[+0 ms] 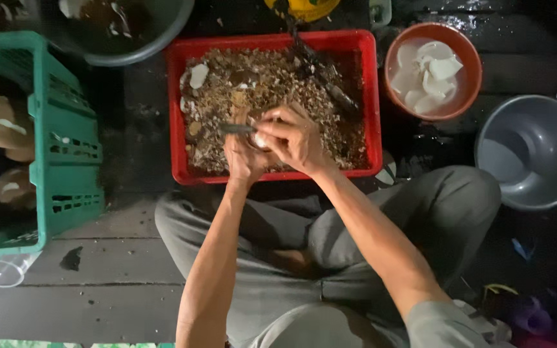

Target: The person sits on the floor and uses a knife to peel the brown husk from a white coconut, scraping it over a red tray filled with husk debris. After finishing one coconut, the person places the peeled white coconut into a nearby bowl of water and picks up another coconut to continue peeling.

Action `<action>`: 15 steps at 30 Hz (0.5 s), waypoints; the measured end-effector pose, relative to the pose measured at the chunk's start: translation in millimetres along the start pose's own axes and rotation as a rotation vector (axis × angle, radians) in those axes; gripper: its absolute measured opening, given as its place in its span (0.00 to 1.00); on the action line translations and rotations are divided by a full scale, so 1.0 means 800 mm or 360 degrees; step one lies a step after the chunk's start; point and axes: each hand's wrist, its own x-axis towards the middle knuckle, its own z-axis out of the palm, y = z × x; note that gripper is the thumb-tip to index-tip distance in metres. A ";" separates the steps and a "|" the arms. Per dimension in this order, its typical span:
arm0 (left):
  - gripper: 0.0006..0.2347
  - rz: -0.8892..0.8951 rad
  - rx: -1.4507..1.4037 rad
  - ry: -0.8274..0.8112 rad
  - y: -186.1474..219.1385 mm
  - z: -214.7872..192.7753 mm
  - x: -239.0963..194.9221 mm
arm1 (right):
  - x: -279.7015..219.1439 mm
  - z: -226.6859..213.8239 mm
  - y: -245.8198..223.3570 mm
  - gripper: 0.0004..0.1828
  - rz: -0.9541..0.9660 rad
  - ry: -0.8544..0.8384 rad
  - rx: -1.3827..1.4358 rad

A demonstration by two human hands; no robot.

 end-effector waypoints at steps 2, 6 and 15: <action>0.42 -0.0066 -0.0003 -0.0023 0.006 -0.004 0.006 | -0.004 0.006 0.019 0.11 0.0406 0.0046 0.0228; 0.52 -0.0139 -0.0030 -0.0098 0.027 -0.023 0.006 | -0.021 0.007 0.064 0.12 0.0935 -0.0106 0.0429; 0.41 0.0164 0.0201 -0.0182 0.013 -0.018 0.020 | -0.030 0.011 0.015 0.09 0.0157 0.0076 -0.0066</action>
